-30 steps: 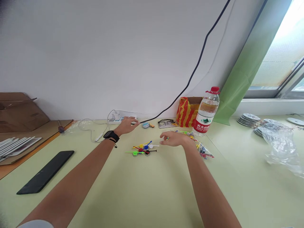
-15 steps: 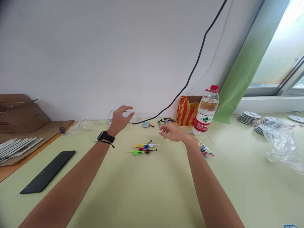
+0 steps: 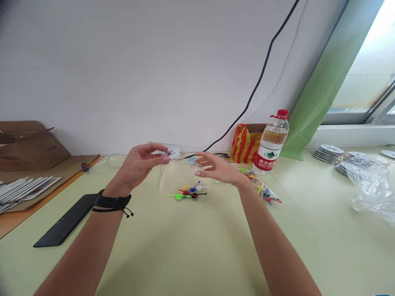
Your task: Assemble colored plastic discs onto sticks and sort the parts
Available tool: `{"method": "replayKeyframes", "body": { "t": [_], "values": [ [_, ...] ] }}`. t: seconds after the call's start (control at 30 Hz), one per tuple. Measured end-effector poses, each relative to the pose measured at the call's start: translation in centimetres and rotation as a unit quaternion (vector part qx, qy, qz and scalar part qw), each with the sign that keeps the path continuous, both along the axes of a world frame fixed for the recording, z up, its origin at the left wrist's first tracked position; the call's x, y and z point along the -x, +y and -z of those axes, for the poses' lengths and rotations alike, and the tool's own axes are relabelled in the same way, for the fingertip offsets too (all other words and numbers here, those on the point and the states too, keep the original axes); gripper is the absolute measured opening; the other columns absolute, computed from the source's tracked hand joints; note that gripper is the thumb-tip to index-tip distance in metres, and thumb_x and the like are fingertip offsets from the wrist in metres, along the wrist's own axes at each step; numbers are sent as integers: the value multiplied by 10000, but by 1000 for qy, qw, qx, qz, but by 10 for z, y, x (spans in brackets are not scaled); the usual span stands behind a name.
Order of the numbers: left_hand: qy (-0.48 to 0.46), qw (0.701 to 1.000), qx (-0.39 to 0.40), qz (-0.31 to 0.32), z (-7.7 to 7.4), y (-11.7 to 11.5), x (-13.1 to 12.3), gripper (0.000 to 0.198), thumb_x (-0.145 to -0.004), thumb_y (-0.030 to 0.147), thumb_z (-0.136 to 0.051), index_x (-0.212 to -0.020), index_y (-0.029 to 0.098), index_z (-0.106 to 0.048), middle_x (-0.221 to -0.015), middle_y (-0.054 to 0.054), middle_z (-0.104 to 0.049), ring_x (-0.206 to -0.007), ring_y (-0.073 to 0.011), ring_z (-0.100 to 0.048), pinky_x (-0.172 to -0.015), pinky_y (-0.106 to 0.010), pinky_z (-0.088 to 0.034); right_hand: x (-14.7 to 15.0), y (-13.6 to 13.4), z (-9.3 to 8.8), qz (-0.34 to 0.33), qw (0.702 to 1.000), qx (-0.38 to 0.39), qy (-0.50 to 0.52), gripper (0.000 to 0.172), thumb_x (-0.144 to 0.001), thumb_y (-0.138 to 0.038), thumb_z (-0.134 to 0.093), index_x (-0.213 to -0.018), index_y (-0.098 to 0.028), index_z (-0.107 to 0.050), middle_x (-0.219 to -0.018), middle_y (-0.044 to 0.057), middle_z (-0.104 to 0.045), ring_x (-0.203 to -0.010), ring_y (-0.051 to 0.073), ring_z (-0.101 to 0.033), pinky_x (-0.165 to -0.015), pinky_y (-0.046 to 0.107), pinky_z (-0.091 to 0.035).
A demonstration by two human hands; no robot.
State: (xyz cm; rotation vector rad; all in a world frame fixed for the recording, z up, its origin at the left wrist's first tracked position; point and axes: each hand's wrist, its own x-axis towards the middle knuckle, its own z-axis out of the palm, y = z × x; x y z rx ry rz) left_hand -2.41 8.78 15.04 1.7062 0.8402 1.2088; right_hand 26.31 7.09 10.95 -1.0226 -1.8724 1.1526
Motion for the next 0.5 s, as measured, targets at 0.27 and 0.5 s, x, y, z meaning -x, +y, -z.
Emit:
{"method": "replayKeyframes", "body": {
  "t": [0.27, 0.5],
  "values": [
    [144, 989, -6, 11, -5, 0, 30, 502, -782, 426, -836, -1229, 259, -679, -1159, -84, -704, -914, -233, -725, -858, -387, -584, 5, -1, -8, -19, 999, 3, 31, 388, -824, -389, -789, -1174, -238, -715, -978, 56, -714, -959, 216, -676, -741, 310, -535],
    [345, 933, -103, 12, -3, -15, 14, 421, -858, 568, -704, -1199, 323, -732, -1232, -37, -733, -1129, -266, -669, -931, -371, -540, 15, -13, -23, -32, 997, -57, -41, 266, -893, -356, -699, -1128, -233, -716, -953, 46, -711, -907, 203, -655, -781, 334, -537]
  ]
}}
